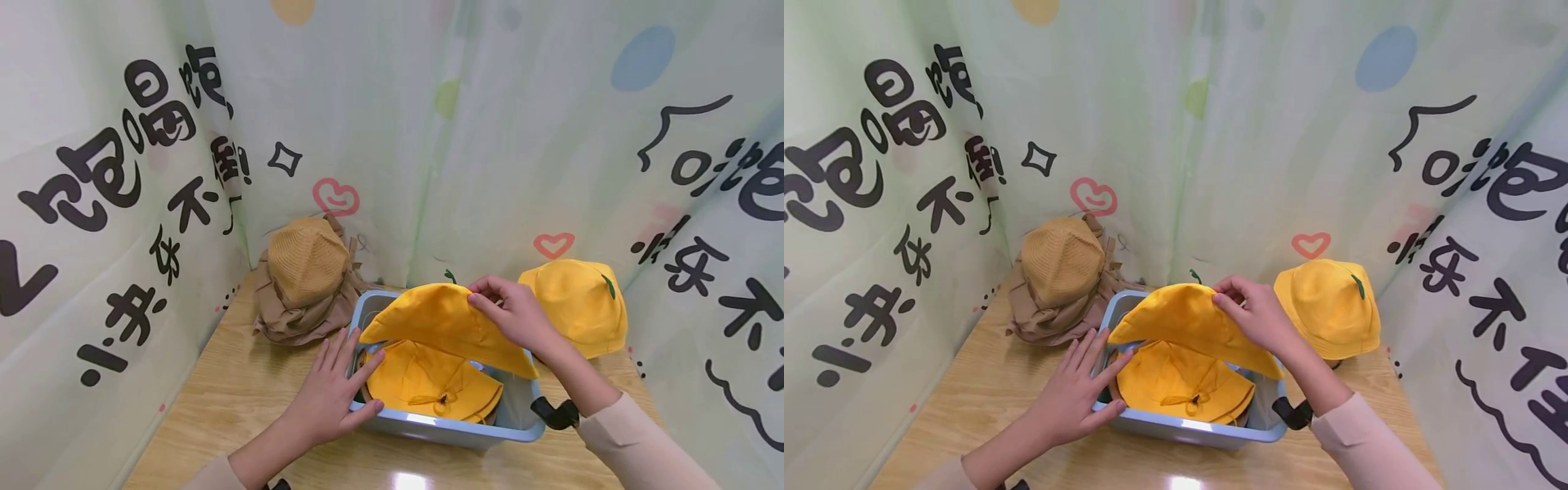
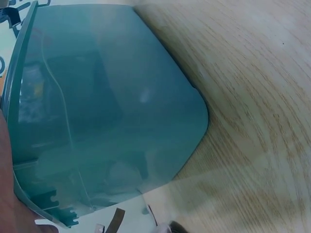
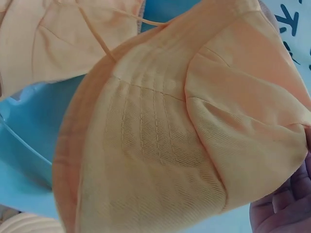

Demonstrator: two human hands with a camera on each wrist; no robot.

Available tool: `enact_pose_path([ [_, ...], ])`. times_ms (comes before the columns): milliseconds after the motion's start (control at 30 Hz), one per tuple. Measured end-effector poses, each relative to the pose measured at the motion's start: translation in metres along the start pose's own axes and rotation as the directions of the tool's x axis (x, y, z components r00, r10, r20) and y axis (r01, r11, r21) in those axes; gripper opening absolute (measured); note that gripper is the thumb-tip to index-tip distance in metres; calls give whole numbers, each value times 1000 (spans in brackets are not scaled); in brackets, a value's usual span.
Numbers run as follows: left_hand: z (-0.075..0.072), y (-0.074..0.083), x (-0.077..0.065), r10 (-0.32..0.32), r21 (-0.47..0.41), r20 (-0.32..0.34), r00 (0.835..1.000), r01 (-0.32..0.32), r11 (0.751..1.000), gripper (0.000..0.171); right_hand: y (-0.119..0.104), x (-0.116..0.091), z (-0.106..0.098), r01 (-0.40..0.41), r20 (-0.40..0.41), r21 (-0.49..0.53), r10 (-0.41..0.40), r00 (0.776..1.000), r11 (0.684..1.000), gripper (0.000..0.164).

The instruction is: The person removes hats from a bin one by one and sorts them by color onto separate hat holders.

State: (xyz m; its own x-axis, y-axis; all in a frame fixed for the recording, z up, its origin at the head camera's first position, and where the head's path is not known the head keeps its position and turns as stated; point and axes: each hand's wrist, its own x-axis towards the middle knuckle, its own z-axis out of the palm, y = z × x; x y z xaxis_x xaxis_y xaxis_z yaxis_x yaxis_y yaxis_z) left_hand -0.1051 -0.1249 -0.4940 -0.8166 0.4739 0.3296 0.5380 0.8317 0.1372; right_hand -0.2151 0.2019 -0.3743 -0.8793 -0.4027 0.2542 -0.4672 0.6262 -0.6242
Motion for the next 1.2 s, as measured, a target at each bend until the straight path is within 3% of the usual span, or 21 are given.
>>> enact_pose_path([
  [533,-1,-3,-2,-3,22,-15,1000,3,1000,82,-1,-9,-25,-15,-94,-7,14,996,1000,20],
  [1200,0,2,0,8,28,-34,999,-7,1000,82,2,-19,-55,-24,-209,-29,18,978,999,16],
])
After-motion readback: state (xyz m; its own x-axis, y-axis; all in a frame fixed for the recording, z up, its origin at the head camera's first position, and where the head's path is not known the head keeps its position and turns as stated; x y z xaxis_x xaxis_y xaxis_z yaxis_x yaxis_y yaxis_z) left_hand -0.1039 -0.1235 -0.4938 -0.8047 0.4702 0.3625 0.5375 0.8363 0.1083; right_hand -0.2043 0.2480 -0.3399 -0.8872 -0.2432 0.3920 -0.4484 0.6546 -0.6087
